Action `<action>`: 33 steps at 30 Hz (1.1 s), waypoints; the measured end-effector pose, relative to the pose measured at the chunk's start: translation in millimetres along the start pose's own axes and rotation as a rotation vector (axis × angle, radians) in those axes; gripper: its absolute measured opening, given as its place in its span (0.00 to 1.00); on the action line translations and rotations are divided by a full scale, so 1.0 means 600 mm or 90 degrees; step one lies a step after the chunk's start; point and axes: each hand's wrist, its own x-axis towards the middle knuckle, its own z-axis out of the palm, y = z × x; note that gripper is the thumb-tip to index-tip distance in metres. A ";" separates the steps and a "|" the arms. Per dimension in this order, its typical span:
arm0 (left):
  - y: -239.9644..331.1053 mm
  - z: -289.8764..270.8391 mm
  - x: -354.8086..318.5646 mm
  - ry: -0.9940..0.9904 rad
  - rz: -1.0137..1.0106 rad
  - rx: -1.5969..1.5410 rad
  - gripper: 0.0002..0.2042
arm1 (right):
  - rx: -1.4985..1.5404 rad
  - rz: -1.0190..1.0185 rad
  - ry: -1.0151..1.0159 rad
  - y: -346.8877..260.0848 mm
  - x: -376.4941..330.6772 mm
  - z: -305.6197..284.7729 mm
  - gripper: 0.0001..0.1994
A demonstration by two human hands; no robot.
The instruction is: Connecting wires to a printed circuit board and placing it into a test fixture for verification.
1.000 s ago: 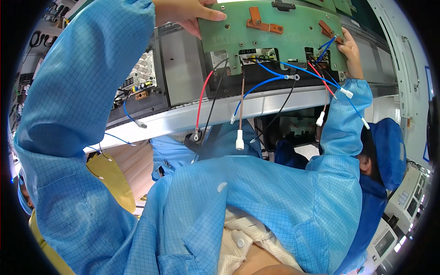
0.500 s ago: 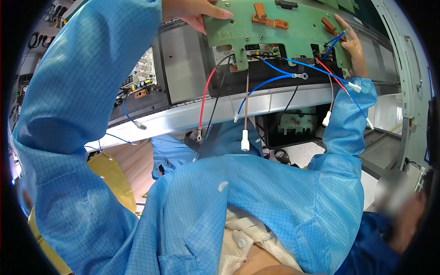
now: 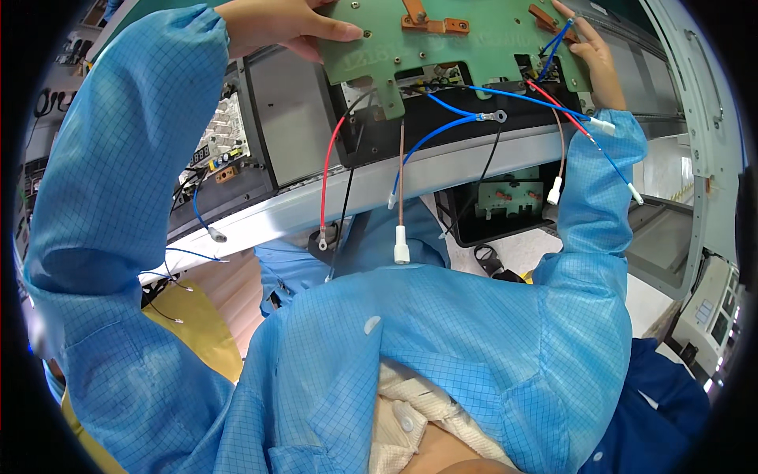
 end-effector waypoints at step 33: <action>-0.009 -0.003 -0.005 0.037 0.010 0.022 0.20 | 0.062 -0.059 0.071 0.080 -0.007 0.012 0.28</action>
